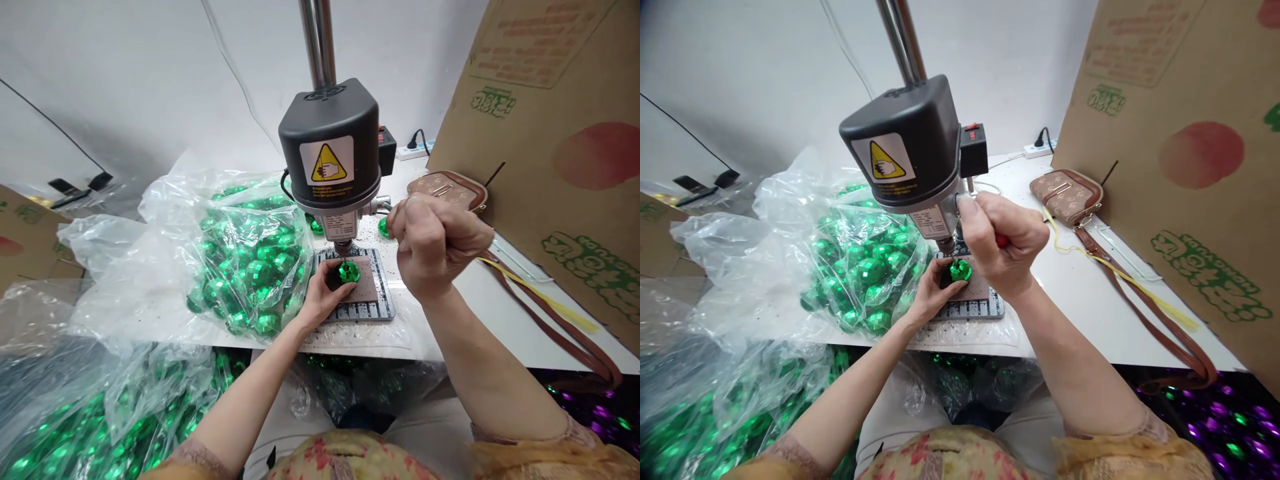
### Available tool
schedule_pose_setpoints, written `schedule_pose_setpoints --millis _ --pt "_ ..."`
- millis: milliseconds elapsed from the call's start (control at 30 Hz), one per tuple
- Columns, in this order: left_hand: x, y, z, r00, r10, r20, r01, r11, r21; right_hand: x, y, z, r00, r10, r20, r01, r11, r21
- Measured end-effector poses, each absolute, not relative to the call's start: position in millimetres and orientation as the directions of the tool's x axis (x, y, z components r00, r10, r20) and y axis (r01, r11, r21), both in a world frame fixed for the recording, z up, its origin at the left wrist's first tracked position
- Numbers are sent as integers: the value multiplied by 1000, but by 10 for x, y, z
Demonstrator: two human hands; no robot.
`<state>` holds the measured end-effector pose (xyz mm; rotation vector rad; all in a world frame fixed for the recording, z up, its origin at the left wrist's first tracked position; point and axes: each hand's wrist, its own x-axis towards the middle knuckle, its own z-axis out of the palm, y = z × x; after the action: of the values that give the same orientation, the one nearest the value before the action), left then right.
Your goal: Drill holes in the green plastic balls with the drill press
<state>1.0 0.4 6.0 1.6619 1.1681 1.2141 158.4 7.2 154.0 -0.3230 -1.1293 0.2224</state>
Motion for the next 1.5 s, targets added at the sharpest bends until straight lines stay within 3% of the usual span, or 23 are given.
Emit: schedule_pose_setpoints --millis 767,1033,1133,1300,1500 --pt "11 -7 69 108 957 271 259 -290 921 1595 196 1302 386 114 916 98 982 -163" --pt "9 -8 56 109 956 274 231 -292 928 1645 181 1184 309 88 947 52 993 -109" --pt "8 -18 59 107 954 279 230 -296 927 1628 126 1262 333 150 931 56 982 -179" --pt "43 -23 61 80 960 268 223 -279 934 1601 86 1716 406 422 810 2 886 -463" --pt "50 -270 191 14 931 366 373 -344 862 1643 204 2003 328 544 772 -61 828 -557"
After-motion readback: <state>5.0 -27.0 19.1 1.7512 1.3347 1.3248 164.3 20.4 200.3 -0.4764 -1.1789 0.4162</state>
